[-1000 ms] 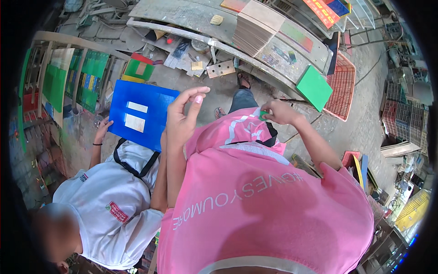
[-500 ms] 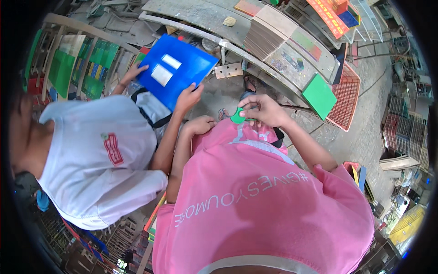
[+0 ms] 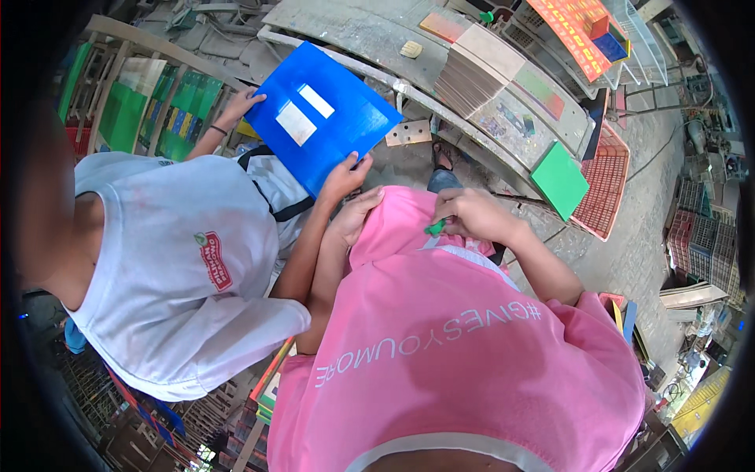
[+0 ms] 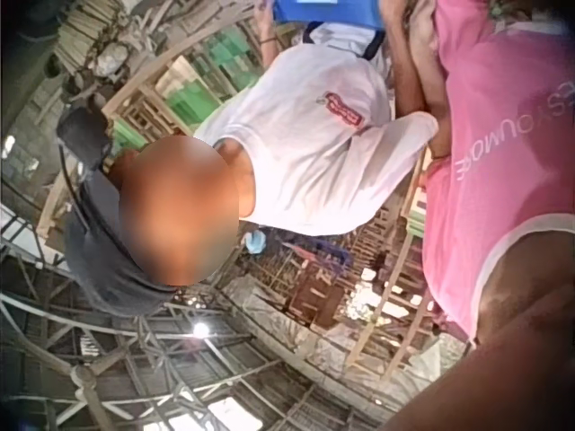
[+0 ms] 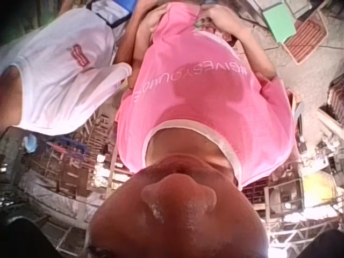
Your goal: The person sits on the floor and sands a small green wooden piece using a sanding block. They rotate the object to smooth different edges and surfaces.
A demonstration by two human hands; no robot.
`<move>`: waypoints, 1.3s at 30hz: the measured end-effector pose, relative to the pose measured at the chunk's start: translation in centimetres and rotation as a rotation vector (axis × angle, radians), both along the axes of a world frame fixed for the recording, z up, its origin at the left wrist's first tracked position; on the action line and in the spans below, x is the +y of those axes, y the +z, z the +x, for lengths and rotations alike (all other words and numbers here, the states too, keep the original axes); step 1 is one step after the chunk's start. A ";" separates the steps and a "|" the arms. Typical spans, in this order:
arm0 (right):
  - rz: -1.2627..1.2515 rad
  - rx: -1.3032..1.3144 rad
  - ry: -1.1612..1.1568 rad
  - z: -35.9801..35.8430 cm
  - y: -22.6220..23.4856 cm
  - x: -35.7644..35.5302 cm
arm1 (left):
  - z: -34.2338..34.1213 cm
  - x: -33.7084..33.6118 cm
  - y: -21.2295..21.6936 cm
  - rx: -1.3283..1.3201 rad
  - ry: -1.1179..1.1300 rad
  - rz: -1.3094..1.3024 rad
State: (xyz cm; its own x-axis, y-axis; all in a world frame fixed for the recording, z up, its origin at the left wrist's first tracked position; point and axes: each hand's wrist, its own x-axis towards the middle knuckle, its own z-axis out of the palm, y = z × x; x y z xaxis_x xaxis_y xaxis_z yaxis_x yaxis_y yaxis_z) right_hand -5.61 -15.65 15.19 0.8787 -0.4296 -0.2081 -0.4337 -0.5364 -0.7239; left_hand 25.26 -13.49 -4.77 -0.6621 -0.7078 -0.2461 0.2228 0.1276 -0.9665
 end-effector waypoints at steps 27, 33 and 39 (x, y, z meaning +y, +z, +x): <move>-0.157 -0.333 -0.050 3.7 -2.6 0.7 | -7.0 7.1 8.9 -1.630 -0.565 -0.761; -0.150 -0.114 -0.150 1.9 -2.0 -1.3 | -6.9 6.6 9.6 -1.768 -0.590 -0.786; -0.165 -0.083 -0.223 -0.6 -1.8 -2.8 | -6.4 6.3 9.1 -1.656 -0.497 -0.748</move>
